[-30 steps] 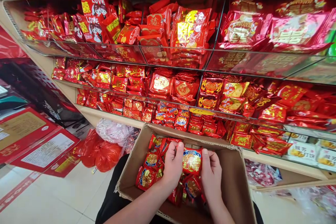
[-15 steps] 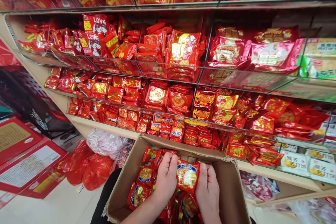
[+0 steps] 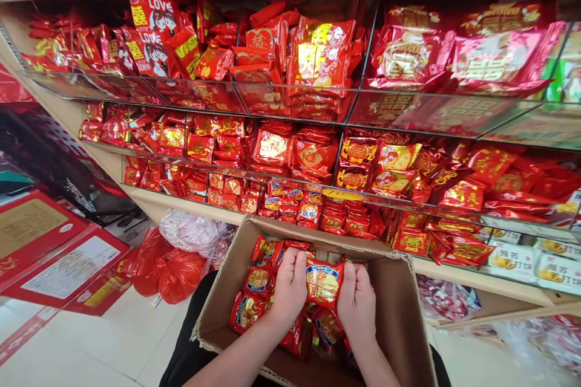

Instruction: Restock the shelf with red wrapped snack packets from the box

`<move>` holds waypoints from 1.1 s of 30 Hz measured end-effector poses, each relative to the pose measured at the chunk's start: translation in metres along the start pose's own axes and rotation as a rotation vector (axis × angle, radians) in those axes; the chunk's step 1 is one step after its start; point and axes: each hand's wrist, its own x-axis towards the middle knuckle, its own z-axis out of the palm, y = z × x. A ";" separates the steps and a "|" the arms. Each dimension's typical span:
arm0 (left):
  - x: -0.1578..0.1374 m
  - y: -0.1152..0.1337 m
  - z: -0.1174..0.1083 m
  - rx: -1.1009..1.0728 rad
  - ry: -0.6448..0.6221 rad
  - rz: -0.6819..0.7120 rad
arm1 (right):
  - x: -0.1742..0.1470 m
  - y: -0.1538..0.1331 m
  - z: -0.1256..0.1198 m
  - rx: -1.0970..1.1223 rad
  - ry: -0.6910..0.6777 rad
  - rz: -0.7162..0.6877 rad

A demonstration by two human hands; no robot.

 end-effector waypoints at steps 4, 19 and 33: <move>0.004 0.000 -0.023 0.239 -0.114 0.108 | 0.005 0.007 -0.009 -0.092 -0.200 -0.157; -0.005 0.027 -0.003 -0.682 -0.247 -0.421 | -0.013 0.001 -0.032 0.548 -0.381 0.131; -0.010 0.026 -0.004 -0.897 -0.111 -0.718 | -0.003 -0.012 -0.031 0.757 -0.256 0.463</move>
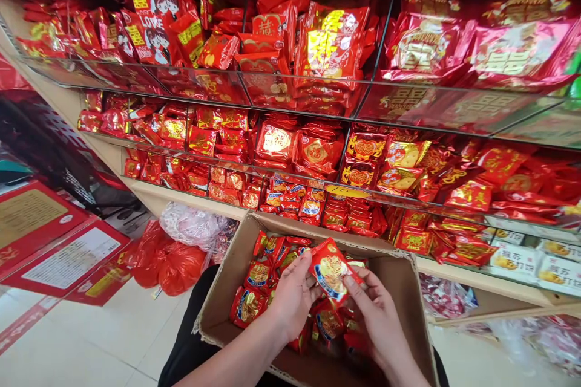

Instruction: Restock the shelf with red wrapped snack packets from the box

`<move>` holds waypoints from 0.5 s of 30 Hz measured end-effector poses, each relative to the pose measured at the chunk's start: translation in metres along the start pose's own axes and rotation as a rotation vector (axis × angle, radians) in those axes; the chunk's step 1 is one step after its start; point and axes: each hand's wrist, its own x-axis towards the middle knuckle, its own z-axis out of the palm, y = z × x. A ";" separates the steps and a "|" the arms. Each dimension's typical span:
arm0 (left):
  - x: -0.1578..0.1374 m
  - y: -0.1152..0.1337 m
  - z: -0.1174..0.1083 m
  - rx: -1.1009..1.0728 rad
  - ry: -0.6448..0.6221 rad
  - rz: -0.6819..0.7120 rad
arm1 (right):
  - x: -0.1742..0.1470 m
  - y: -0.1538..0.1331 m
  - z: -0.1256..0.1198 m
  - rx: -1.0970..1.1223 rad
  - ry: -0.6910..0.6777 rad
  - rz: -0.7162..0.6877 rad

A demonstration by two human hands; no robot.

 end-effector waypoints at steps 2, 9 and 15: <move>0.000 0.003 -0.009 0.161 -0.030 0.004 | 0.013 -0.023 -0.011 0.028 0.073 -0.018; -0.001 -0.004 -0.046 0.601 -0.077 -0.101 | 0.105 -0.092 -0.055 -0.151 0.211 0.143; -0.004 -0.023 -0.064 0.750 -0.119 -0.161 | 0.171 -0.073 -0.037 -0.424 0.082 0.137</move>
